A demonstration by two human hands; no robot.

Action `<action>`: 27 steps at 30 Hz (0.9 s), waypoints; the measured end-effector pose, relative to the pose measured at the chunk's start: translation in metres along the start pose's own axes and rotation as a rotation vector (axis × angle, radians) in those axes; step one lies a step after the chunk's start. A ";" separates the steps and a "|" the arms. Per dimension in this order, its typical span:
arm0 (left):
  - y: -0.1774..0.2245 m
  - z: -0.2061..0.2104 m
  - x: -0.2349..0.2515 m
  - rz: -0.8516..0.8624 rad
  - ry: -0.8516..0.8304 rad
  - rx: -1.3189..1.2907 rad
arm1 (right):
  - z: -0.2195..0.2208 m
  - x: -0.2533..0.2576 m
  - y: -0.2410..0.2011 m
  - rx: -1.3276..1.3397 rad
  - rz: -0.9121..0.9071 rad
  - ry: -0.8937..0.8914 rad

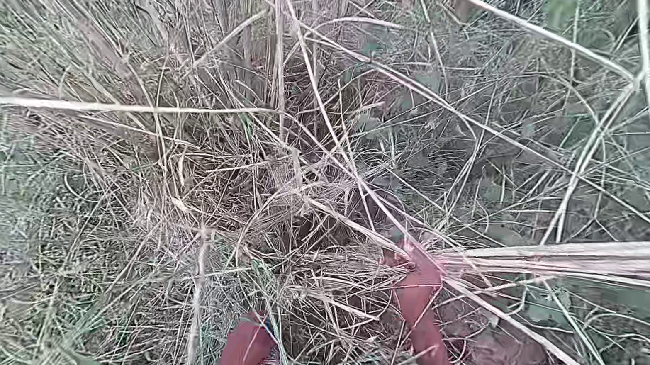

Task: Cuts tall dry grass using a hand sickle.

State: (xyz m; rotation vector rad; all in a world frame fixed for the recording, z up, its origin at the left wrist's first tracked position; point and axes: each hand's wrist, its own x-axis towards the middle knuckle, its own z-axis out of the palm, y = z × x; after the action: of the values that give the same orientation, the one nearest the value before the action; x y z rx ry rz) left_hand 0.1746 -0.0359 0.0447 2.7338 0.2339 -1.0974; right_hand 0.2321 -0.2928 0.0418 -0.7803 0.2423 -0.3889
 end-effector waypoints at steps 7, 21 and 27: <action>-0.008 -0.088 0.061 -0.047 0.038 0.033 | 0.005 0.021 0.015 0.084 -0.120 -0.006; 0.028 -0.015 -0.005 0.018 0.258 -0.159 | -0.037 0.004 0.021 0.227 -0.062 0.058; 0.024 -0.084 0.048 0.093 0.456 -0.069 | -0.018 -0.001 0.014 0.204 -0.093 0.042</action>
State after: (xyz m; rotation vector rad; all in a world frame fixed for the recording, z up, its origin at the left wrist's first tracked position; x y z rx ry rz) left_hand 0.2699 -0.0364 0.0734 2.8613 0.1985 -0.4215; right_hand 0.2280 -0.2947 0.0195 -0.5844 0.2021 -0.5098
